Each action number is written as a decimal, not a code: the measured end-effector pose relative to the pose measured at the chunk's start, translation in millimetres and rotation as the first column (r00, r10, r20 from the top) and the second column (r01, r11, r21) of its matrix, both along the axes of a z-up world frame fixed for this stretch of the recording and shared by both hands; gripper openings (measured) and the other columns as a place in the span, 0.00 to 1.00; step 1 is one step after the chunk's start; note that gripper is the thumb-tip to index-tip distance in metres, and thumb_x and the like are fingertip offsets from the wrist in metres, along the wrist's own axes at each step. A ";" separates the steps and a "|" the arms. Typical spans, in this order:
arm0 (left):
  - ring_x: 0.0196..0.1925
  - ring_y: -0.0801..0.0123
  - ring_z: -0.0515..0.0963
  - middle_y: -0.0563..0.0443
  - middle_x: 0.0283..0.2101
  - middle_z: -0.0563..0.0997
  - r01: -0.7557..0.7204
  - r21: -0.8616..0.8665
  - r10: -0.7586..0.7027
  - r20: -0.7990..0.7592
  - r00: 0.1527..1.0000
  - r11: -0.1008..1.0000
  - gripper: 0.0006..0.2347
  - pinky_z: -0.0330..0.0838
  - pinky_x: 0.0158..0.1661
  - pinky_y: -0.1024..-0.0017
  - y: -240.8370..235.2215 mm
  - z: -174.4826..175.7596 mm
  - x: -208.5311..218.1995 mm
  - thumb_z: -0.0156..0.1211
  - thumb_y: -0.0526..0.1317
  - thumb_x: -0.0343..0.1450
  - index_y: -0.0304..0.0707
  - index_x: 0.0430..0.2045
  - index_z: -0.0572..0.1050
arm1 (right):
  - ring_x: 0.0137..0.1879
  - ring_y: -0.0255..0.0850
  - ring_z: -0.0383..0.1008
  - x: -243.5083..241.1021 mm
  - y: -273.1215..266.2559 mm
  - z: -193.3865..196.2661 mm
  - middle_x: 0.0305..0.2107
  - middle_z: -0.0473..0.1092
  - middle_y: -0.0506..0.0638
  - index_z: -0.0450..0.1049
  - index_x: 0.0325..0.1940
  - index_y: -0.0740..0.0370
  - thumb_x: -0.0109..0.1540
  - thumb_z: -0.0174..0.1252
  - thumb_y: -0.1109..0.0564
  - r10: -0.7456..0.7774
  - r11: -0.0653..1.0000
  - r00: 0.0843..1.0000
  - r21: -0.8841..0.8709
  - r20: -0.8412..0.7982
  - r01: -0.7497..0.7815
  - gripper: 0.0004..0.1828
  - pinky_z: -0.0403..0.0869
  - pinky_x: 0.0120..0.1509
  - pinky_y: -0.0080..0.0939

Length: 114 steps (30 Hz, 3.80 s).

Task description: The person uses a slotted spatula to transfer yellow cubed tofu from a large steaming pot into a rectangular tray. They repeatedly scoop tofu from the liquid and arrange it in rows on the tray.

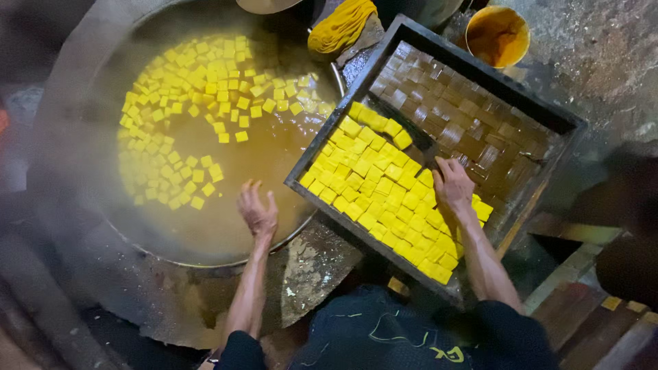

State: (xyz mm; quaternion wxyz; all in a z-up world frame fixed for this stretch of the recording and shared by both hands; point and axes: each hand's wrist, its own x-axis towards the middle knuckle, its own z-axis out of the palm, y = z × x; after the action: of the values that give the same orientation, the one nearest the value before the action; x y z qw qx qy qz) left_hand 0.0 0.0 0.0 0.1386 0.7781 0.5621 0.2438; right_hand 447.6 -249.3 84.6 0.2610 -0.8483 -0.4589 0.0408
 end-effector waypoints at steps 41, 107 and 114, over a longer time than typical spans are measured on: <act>0.66 0.46 0.72 0.37 0.62 0.75 -0.004 -0.001 0.004 0.191 0.982 1.000 0.19 0.62 0.67 0.51 -12.0 16.5 -52.5 0.52 0.37 0.72 0.35 0.60 0.71 | 0.32 0.35 0.73 -176.4 106.5 -23.3 0.32 0.73 0.50 0.71 0.50 0.64 0.65 0.48 0.59 0.185 0.880 0.498 0.369 -0.847 0.300 0.11 0.73 0.35 0.36; 0.77 0.51 0.52 0.44 0.74 0.58 -0.451 -0.203 0.371 -0.334 0.866 0.869 0.24 0.51 0.69 0.49 -74.6 -17.8 -249.5 0.50 0.52 0.72 0.43 0.62 0.66 | 0.25 0.32 0.73 -357.4 501.3 -111.5 0.24 0.75 0.47 0.77 0.46 0.64 0.65 0.63 0.47 0.259 0.963 0.601 0.152 -0.756 -0.223 0.17 0.73 0.28 0.36; 0.79 0.51 0.51 0.44 0.76 0.58 -0.441 -0.160 0.356 -0.384 0.852 0.883 0.22 0.50 0.71 0.44 -84.5 -28.2 -248.0 0.49 0.53 0.76 0.43 0.61 0.70 | 0.25 0.31 0.70 -231.1 314.8 -11.5 0.22 0.73 0.46 0.78 0.42 0.65 0.65 0.63 0.47 0.238 0.971 0.613 0.209 -0.754 -0.120 0.17 0.69 0.29 0.34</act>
State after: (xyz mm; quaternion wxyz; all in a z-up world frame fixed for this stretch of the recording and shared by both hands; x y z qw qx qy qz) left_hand -248.0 -84.5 -28.2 0.0783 0.6510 0.7528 0.0574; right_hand 216.5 65.4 73.0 0.4847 -0.6782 -0.3865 0.3946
